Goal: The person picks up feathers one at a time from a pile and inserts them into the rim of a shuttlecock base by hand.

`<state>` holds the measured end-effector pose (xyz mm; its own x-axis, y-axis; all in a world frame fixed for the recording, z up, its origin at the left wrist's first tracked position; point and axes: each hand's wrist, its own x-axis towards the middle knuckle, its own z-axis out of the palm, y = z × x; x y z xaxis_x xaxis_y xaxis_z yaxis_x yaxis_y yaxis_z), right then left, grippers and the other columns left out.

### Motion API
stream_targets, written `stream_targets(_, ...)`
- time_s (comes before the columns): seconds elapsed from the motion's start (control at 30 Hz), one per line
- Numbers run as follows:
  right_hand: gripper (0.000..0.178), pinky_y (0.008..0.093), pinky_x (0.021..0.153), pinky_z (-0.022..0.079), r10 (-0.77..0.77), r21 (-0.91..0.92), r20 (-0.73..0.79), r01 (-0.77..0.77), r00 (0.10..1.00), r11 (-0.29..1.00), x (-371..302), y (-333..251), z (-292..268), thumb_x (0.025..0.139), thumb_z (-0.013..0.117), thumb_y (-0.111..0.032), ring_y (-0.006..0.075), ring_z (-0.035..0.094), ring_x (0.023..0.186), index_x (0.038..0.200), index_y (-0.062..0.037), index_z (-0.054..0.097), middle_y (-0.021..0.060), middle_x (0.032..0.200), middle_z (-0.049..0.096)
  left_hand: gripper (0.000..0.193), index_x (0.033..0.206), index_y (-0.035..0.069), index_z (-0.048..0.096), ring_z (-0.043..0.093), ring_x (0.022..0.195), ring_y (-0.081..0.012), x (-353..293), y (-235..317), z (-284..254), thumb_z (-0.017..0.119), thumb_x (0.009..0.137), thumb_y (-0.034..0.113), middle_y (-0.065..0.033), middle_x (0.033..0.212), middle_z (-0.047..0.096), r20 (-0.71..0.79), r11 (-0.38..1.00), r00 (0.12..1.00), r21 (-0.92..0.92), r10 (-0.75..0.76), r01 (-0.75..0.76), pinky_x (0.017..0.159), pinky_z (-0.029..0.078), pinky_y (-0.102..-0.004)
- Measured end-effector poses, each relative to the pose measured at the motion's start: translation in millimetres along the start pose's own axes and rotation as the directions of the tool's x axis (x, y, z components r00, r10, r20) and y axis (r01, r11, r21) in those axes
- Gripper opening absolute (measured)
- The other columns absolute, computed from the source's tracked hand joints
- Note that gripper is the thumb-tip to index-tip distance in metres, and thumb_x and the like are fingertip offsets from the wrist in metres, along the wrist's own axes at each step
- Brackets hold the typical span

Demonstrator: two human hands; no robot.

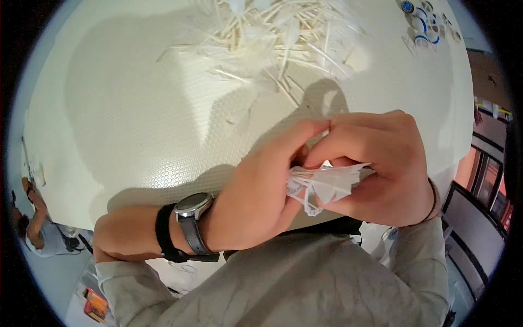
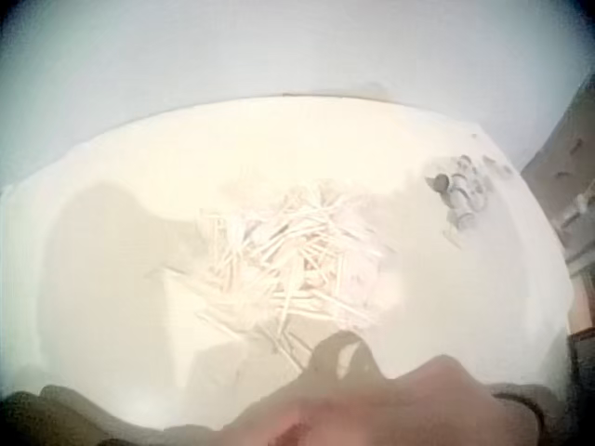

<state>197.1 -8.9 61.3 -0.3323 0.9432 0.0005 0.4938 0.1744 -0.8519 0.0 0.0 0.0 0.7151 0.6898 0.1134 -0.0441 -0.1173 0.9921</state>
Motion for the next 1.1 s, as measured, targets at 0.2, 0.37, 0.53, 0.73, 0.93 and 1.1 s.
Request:
stream_targets(0.2,0.021,0.0278,0.050,0.044,-0.073,-0.006,-0.045,0.073,0.996,0.997,2.5,6.7,15.2,0.068,0.084,-0.014,0.0191,0.061,0.056,0.080,-0.0080,0.068,0.0042,0.071,0.065,0.066,0.143,-0.003,0.036,0.060,0.089,-0.0270,-0.8,-2.7,-4.0,0.058,0.081,-0.009,-0.0179,0.112,0.058,-0.058,0.999,0.998,-0.044,0.023,-0.025,0.082,0.050,-0.0360)
stream_targets(0.37,0.021,0.0276,0.049,0.043,-0.082,-0.072,-0.059,0.077,0.995,0.994,-1.0,3.7,4.8,0.064,0.083,-0.010,0.0184,0.061,0.055,0.079,-0.0081,0.069,0.0036,0.068,0.063,0.071,0.145,-0.004,0.027,0.061,0.097,-0.0268,-1.8,-3.3,-0.4,0.058,0.082,-0.012,-0.0217,0.119,0.056,-0.006,0.997,0.998,-0.046,0.055,-0.055,0.087,0.050,-0.0365)
stream_targets(0.53,0.022,0.0268,0.049,0.042,-0.069,-0.075,-0.056,0.065,0.996,0.995,-0.9,3.9,5.0,0.061,0.082,-0.008,0.0171,0.060,0.054,0.079,-0.0074,0.068,0.0039,0.068,0.062,0.074,0.147,-0.002,0.020,0.062,0.108,-0.0289,-2.1,-9.1,1.4,0.060,0.085,-0.010,-0.0231,0.128,0.053,-0.016,0.997,0.997,-0.010,0.082,-0.082,0.093,0.050,-0.0379)
stream_targets(0.73,0.022,0.0247,0.049,0.041,0.042,0.027,-0.028,-0.041,0.999,0.999,-0.4,5.9,-1.7,0.060,0.080,-0.005,0.0127,0.058,0.053,0.079,-0.0056,0.068,0.0036,0.066,0.062,0.073,0.148,-0.002,0.018,0.062,0.113,-0.0306,5.8,-8.3,-1.4,0.062,0.090,-0.004,-0.0256,0.138,0.047,0.060,0.994,0.993,-0.052,0.097,-0.094,0.099,0.048,-0.0398)
stream_targets(0.93,0.021,0.0242,0.049,0.041,0.000,0.017,-0.044,0.001,0.999,1.000,0.4,7.7,1.5,0.062,0.081,-0.005,0.0130,0.059,0.054,0.079,-0.0053,0.068,0.0038,0.066,0.062,0.083,0.149,-0.001,0.012,0.062,0.111,-0.0263,5.7,-12.7,-1.2,0.070,0.093,0.016,-0.0216,0.134,0.047,0.063,0.996,0.995,-0.034,0.083,-0.081,0.096,0.050,-0.0387)
stream_targets(1.1,0.022,0.0256,0.050,0.042,-0.023,0.002,-0.049,0.023,0.999,1.000,-0.4,7.8,2.6,0.062,0.083,-0.006,0.0161,0.061,0.055,0.078,-0.0056,0.068,0.0048,0.068,0.063,0.085,0.149,-0.002,0.011,0.060,0.115,-0.0274,5.9,-13.0,-0.6,0.071,0.093,0.020,-0.0226,0.137,0.045,0.078,0.993,0.991,0.038,0.112,-0.115,0.098,0.048,-0.0395)
